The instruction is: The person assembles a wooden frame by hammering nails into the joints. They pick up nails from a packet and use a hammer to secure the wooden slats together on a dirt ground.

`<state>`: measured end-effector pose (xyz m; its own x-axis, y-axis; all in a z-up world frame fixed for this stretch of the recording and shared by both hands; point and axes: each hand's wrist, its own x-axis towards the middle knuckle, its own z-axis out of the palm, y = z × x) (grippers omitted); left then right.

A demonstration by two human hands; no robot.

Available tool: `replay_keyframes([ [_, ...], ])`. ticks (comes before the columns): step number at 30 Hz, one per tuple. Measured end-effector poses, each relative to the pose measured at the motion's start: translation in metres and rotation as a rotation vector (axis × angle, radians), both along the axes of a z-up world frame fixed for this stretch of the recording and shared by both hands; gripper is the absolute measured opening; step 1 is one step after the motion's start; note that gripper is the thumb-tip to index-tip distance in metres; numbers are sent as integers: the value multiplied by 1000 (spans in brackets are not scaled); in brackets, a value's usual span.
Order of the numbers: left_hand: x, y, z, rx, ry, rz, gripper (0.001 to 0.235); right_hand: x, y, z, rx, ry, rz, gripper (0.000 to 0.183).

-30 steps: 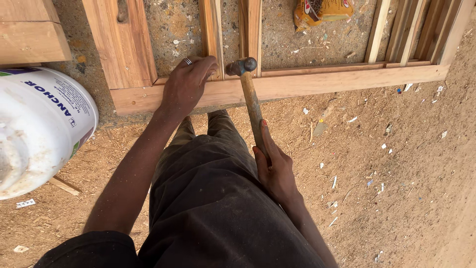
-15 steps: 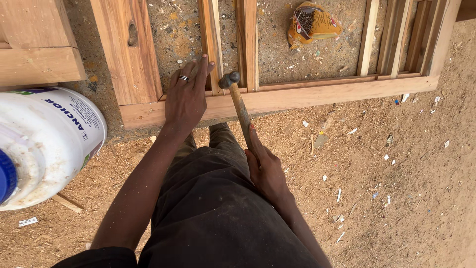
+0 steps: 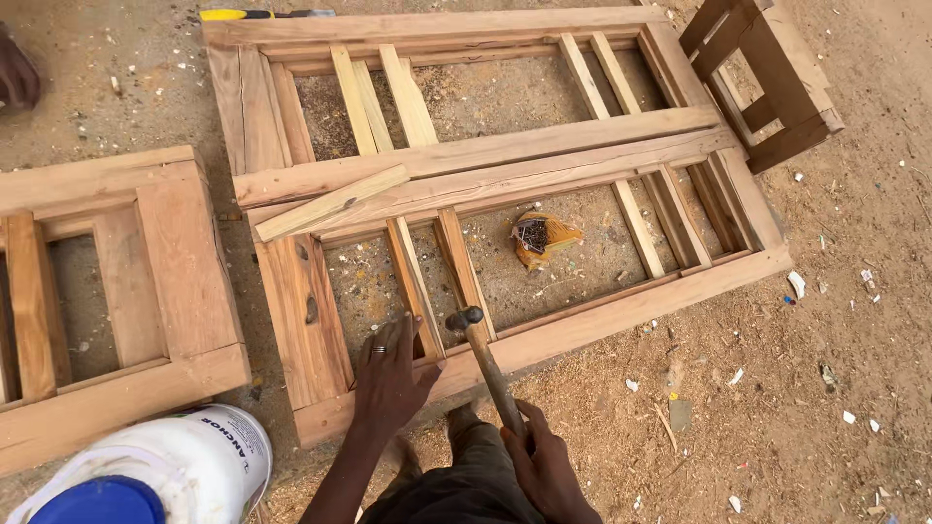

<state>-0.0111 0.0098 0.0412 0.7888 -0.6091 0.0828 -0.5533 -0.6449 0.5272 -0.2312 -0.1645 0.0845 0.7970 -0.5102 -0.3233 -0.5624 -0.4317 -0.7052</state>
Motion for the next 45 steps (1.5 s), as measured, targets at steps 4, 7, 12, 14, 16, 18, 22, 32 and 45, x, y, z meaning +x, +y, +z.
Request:
replay_keyframes([
  [4,-6,12,8,145,142,-105,130,-9,10,-19,-14,-110,-111,51],
  [7,-3,16,-2,258,170,-183,130,-19,18,-15,49,-190,-230,52],
  [12,-20,18,-34,381,41,-179,106,-4,9,19,22,-34,-159,35],
  [14,-20,18,-40,337,87,-156,95,7,6,28,155,84,-157,32],
  [16,-19,16,-38,320,137,-136,89,14,5,33,234,8,-144,33],
  [18,-16,14,-27,333,192,-125,87,15,1,40,248,30,-106,34],
  [22,-22,13,-2,306,207,-114,110,6,-6,56,216,25,-47,47],
  [32,12,7,1,69,-18,-154,71,22,-13,86,31,-110,174,72],
  [45,12,11,-16,56,-161,-28,69,33,19,72,-177,-242,448,67],
])
